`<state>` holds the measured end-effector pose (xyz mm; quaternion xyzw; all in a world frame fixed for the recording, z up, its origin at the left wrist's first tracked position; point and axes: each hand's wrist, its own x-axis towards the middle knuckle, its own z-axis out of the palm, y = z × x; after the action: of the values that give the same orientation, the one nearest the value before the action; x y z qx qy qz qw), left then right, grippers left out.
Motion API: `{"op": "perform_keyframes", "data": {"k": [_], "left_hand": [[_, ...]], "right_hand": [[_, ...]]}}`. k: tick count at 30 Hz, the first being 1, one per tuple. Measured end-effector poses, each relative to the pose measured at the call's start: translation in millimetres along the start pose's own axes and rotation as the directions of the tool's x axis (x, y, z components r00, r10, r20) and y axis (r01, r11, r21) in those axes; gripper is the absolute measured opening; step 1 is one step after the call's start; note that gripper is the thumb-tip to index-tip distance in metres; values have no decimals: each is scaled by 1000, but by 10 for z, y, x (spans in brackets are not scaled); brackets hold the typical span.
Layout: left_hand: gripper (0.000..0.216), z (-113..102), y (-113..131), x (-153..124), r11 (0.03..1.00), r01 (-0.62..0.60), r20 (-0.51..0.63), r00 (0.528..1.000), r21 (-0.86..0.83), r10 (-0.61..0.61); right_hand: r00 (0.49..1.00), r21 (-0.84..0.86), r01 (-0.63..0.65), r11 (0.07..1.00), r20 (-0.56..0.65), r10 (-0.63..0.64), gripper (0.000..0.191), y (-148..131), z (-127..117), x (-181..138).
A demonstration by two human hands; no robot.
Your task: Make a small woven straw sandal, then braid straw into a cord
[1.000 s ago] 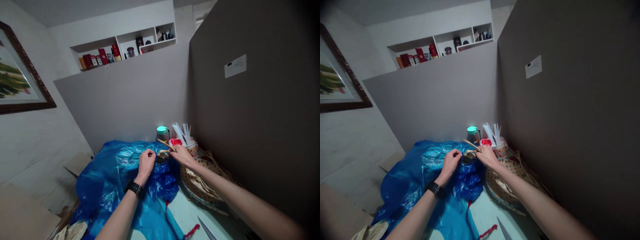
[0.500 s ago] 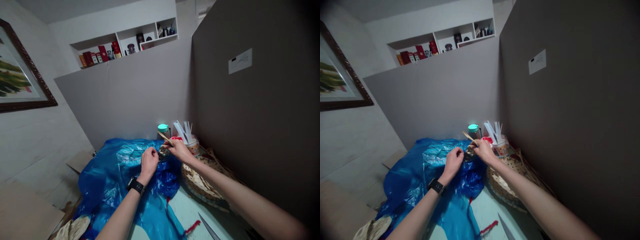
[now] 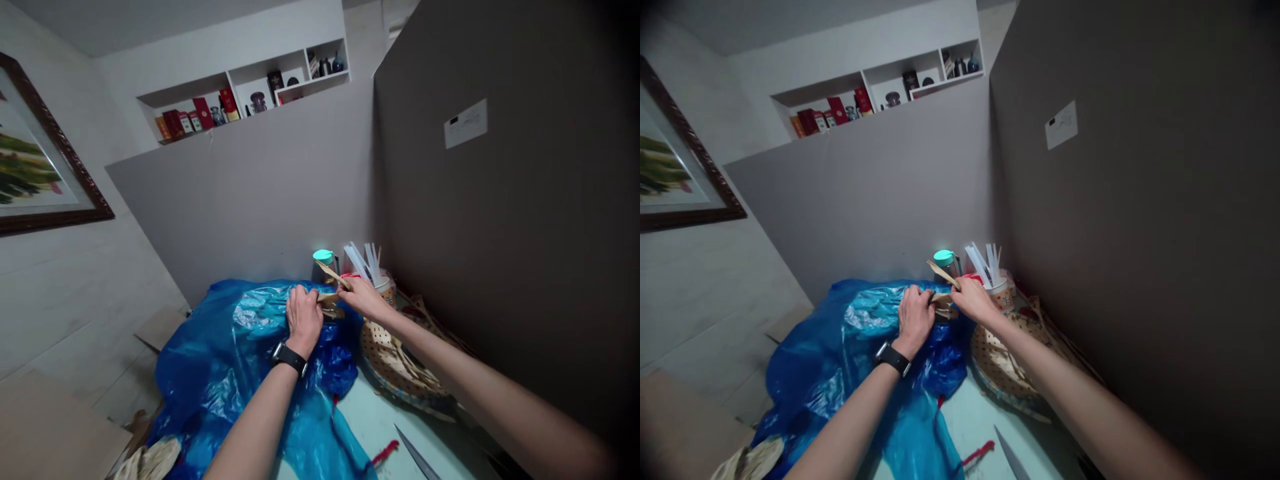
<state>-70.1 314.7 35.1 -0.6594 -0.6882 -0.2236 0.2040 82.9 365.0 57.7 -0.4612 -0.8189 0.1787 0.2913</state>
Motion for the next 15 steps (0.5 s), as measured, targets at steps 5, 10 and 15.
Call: {"op": "perform_keyframes", "data": {"k": [5,10,15], "left_hand": [[10,-47,31,-11,999,-7,-17,1000,39,8],[16,-12,-27,-6,998,13,-41,999,65,-11],[36,-41,-25,-114,994,-89,-67,993,59,93]], "right_hand": [[991,15,-76,997,-107,77,18,90,-102,-65],[969,72,-123,990,-208,136,14,272,-120,-62],[968,138,-108,985,-211,135,16,436,-27,-2]]}}
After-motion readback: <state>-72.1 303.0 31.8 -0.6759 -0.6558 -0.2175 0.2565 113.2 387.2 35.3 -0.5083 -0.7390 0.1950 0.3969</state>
